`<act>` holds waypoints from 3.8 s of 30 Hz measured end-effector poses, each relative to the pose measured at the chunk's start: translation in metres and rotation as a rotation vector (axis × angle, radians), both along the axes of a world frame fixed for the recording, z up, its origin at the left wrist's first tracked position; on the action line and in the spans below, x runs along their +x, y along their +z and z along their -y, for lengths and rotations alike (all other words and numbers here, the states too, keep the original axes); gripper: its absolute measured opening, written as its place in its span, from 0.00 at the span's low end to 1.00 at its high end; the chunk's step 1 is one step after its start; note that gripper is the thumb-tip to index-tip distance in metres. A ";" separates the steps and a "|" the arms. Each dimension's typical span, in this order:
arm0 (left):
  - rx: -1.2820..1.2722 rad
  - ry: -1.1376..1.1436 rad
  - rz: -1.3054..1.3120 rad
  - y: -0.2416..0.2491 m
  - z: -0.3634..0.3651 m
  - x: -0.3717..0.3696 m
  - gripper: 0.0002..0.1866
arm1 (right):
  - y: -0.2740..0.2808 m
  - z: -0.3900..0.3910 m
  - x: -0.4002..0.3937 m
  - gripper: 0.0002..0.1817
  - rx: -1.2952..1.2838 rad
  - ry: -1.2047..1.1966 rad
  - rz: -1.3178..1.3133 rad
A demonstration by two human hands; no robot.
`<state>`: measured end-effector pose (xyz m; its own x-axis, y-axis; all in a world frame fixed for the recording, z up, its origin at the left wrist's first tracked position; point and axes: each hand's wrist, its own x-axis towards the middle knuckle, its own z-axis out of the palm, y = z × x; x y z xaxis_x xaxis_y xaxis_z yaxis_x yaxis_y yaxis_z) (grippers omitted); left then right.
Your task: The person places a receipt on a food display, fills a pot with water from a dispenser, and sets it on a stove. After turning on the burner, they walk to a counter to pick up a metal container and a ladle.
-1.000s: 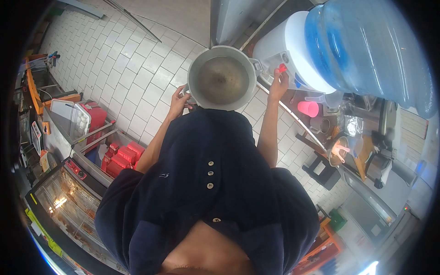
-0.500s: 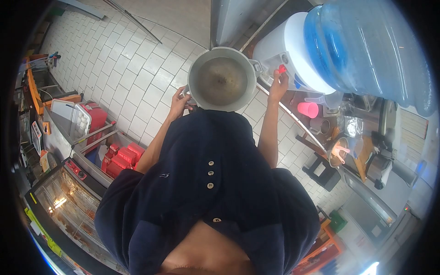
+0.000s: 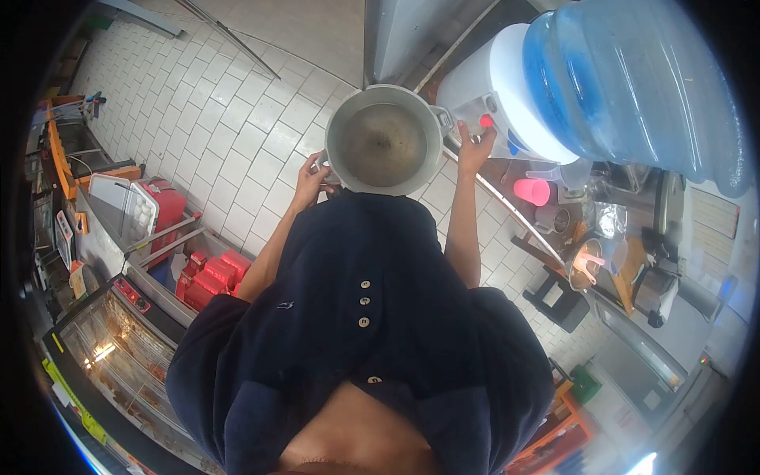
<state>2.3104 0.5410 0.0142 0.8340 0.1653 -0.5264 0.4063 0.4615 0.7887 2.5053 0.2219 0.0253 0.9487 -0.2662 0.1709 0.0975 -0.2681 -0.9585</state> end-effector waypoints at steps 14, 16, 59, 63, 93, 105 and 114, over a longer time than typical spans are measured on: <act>0.005 -0.014 0.004 -0.003 0.000 0.000 0.23 | 0.046 -0.009 -0.031 0.27 -0.489 0.275 -0.133; -0.006 -0.001 0.010 -0.003 0.000 0.000 0.22 | 0.053 -0.017 -0.032 0.27 -0.799 0.432 -0.142; 0.043 -0.061 -0.015 0.003 0.002 0.006 0.22 | -0.019 0.108 -0.052 0.26 -0.289 -0.603 0.020; 0.048 -0.069 -0.045 0.008 0.003 0.006 0.21 | -0.020 0.124 -0.037 0.28 -0.293 -0.615 -0.054; 0.015 0.026 -0.050 -0.004 0.003 0.001 0.24 | -0.027 -0.011 0.019 0.10 -0.320 0.240 -0.210; 0.055 0.094 -0.032 0.025 -0.001 -0.022 0.23 | -0.030 -0.026 -0.003 0.11 -0.242 0.236 -0.311; 0.097 0.179 0.024 0.056 -0.060 -0.077 0.24 | 0.021 -0.102 -0.036 0.11 -0.244 0.304 -0.239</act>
